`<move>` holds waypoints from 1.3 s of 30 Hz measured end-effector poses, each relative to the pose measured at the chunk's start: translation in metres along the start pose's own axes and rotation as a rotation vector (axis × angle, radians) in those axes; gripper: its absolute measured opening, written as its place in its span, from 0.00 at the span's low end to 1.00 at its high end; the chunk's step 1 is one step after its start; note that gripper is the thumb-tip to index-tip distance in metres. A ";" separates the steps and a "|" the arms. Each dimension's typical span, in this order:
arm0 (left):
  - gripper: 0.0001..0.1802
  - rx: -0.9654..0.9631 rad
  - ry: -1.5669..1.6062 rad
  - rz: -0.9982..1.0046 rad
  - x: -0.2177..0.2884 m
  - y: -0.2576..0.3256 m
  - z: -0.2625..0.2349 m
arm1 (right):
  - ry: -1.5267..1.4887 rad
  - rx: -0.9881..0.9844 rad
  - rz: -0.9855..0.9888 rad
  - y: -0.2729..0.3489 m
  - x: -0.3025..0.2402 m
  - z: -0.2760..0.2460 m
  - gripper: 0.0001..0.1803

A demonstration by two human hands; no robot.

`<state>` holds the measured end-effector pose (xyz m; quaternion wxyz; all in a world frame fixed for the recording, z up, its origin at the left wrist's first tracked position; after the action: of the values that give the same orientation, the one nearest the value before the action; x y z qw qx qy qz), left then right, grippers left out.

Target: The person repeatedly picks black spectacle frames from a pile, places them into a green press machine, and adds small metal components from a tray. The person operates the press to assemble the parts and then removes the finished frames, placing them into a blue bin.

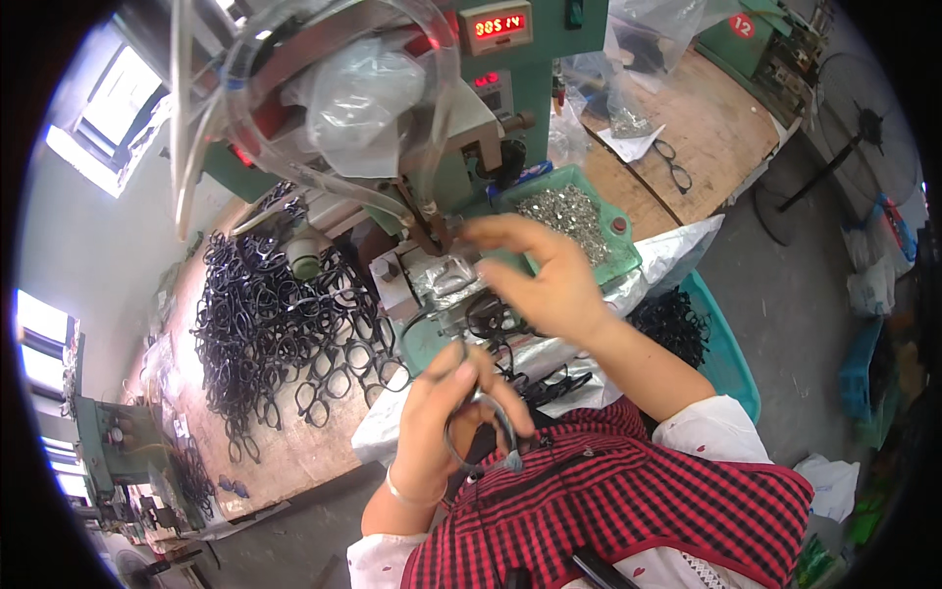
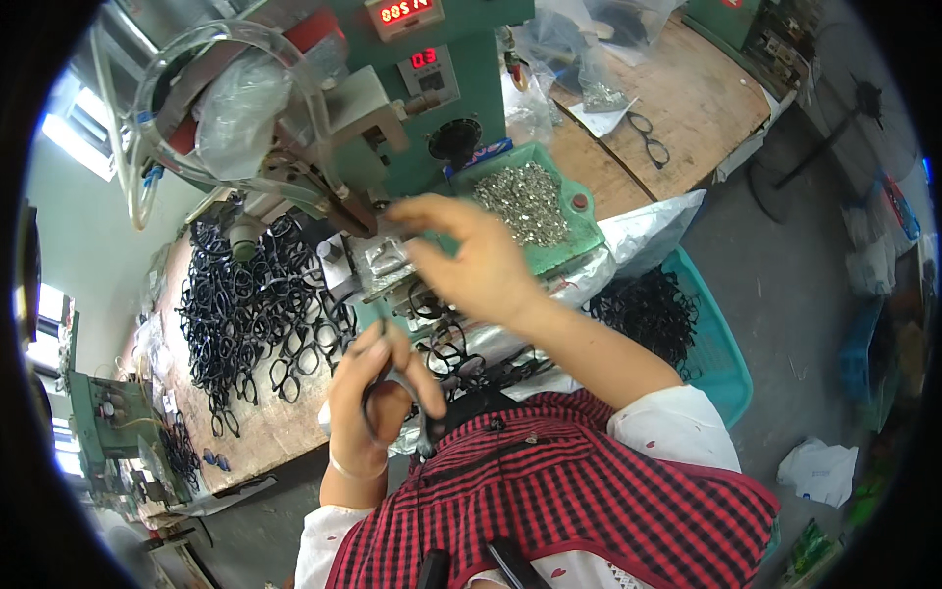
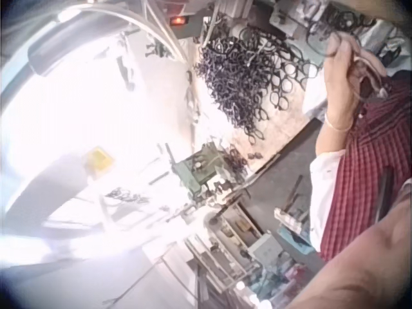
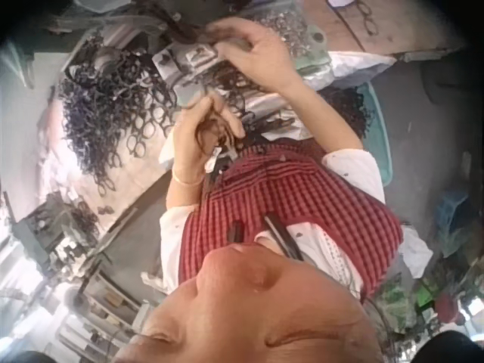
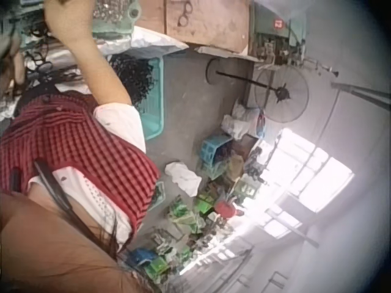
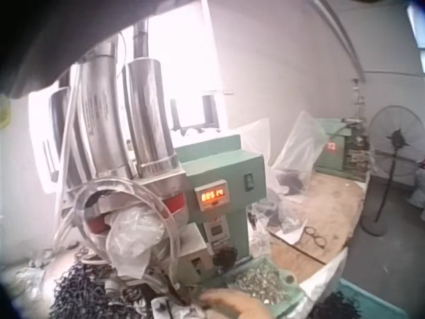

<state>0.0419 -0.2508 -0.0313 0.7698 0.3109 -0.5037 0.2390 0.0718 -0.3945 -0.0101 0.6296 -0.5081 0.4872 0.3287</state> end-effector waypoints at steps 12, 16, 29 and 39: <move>0.13 -0.139 0.231 -0.058 -0.039 -0.047 -0.014 | 0.924 0.296 -0.269 0.011 0.071 -0.090 0.08; 0.19 -0.249 0.169 -0.067 -0.047 -0.041 -0.018 | 0.856 0.321 -0.259 -0.001 0.068 -0.087 0.05; 0.02 1.352 -1.328 0.607 0.118 0.110 -0.217 | 0.337 0.340 -0.232 -0.008 0.044 -0.062 0.07; 0.07 1.327 -1.709 0.619 0.016 0.006 -0.258 | 0.701 0.509 -0.178 0.059 0.050 -0.132 0.07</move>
<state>0.2054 -0.0605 -0.0927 -0.2383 0.5823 -0.6945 0.3489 -0.0028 -0.5098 -0.0776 0.5574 -0.4576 0.6909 -0.0495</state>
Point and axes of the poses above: each hand's wrist, its own y-axis away from the middle knuckle, its own z-axis out of the palm, x = y × z, the point moved 10 cm from there along -y, towards the middle knuckle, and after that the axes turned 10 degrees about -y, right-handed, at the moved point
